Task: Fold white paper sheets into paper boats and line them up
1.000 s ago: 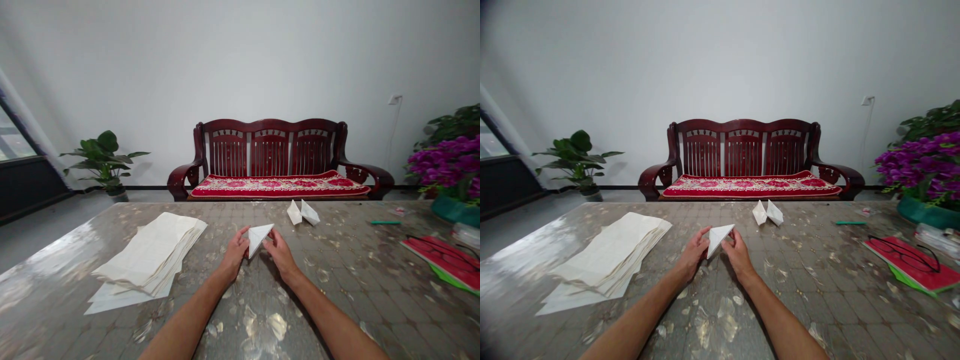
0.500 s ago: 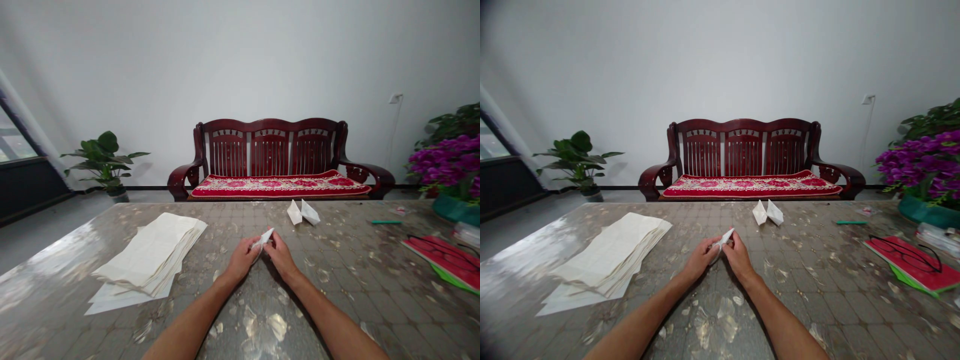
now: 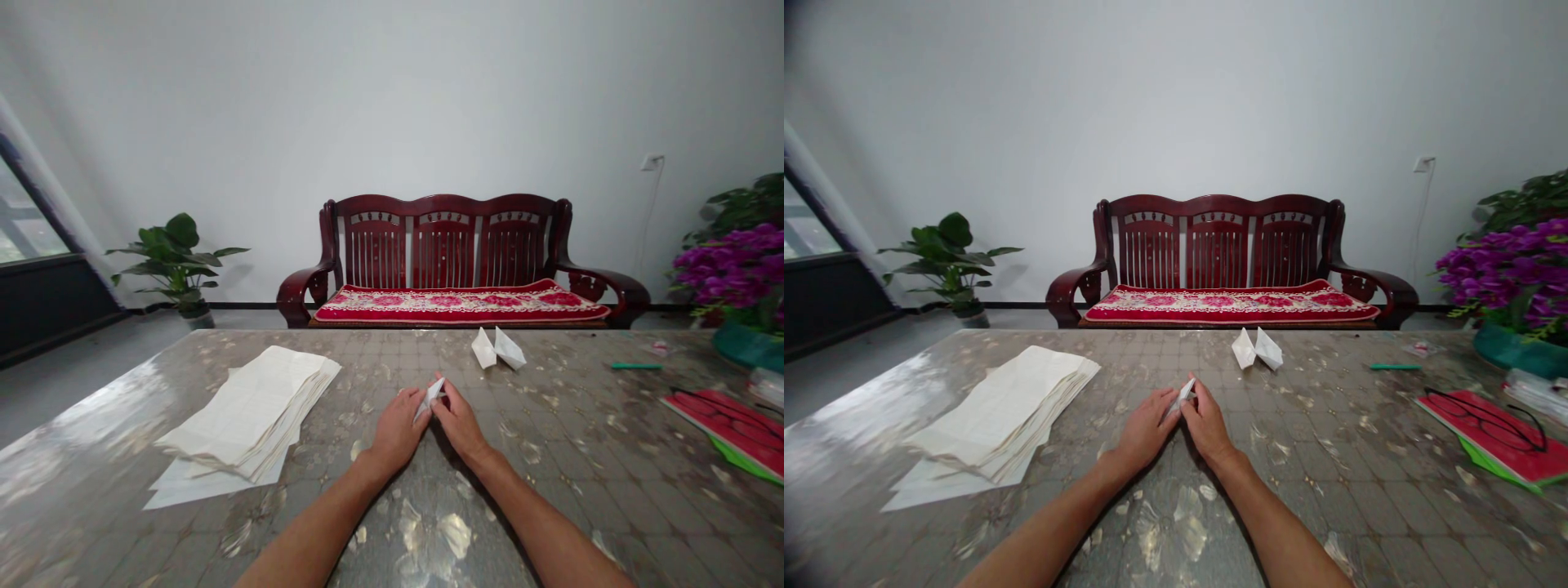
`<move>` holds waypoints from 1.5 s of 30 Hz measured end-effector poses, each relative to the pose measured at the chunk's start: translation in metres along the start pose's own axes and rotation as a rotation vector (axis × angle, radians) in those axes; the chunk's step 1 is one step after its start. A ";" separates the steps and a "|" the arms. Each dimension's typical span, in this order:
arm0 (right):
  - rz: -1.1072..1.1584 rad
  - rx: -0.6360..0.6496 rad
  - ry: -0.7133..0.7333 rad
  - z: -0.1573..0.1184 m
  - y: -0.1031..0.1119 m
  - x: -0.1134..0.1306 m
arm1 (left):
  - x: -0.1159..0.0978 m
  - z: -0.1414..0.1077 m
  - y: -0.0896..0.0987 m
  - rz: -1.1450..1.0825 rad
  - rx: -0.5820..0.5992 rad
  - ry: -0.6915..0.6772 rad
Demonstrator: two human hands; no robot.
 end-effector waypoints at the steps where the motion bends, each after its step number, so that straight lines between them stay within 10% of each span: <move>1: -0.001 0.000 0.003 0.000 0.000 0.000 | -0.001 0.000 0.000 0.016 0.011 -0.010; 45: -0.139 -0.038 0.033 -0.001 0.004 0.011 | -0.001 0.000 0.002 -0.091 -0.001 -0.028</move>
Point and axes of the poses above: each hand's wrist, its own z-axis towards the middle knuckle, its own y-axis out of the back of the hand, x = y × z, the point moved 4 cm from there along z, towards the middle knuckle, and after that the axes turned 4 degrees about y, right-handed, at the moved point
